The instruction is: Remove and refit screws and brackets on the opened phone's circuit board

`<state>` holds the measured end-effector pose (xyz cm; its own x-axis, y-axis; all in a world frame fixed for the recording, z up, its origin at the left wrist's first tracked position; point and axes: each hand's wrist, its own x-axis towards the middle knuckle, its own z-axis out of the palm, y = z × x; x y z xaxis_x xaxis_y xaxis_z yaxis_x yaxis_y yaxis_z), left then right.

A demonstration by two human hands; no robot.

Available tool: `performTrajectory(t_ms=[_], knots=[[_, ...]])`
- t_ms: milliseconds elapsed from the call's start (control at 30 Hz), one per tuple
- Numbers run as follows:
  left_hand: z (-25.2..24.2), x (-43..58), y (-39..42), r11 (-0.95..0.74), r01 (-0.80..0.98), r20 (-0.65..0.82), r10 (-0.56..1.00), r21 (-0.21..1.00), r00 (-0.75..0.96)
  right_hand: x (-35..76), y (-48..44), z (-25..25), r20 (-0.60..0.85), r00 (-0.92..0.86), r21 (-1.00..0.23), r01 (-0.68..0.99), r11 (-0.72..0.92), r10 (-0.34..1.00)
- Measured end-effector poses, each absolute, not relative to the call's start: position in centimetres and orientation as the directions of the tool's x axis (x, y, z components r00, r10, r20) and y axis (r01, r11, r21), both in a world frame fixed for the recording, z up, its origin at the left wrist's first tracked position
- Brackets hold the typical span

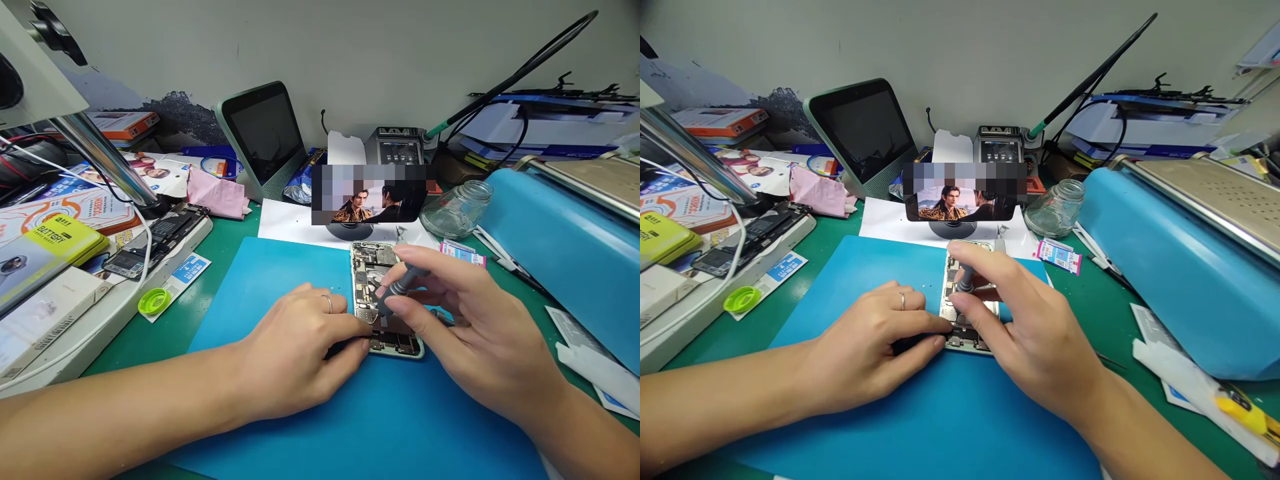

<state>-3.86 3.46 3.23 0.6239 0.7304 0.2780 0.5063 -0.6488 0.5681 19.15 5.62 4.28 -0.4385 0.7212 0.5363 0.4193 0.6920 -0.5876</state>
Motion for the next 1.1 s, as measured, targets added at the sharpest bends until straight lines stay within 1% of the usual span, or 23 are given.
performTrajectory(t_ms=[200,733,1100], knots=[[3.28,-3.75,3.48,-0.651,0.516,0.284,0.733,0.557,0.618,19.29,5.43,4.37,0.512,-0.422,-0.604,0.442,0.663,0.748],[3.35,-3.73,3.53,-0.66,0.515,0.286,0.726,0.548,0.625,19.24,5.67,4.18,0.518,-0.411,-0.622,0.421,0.66,0.75],[3.41,-3.8,3.54,-0.661,0.517,0.286,0.725,0.543,0.627,19.32,5.43,4.2,0.518,-0.42,-0.614,0.424,0.666,0.745]])
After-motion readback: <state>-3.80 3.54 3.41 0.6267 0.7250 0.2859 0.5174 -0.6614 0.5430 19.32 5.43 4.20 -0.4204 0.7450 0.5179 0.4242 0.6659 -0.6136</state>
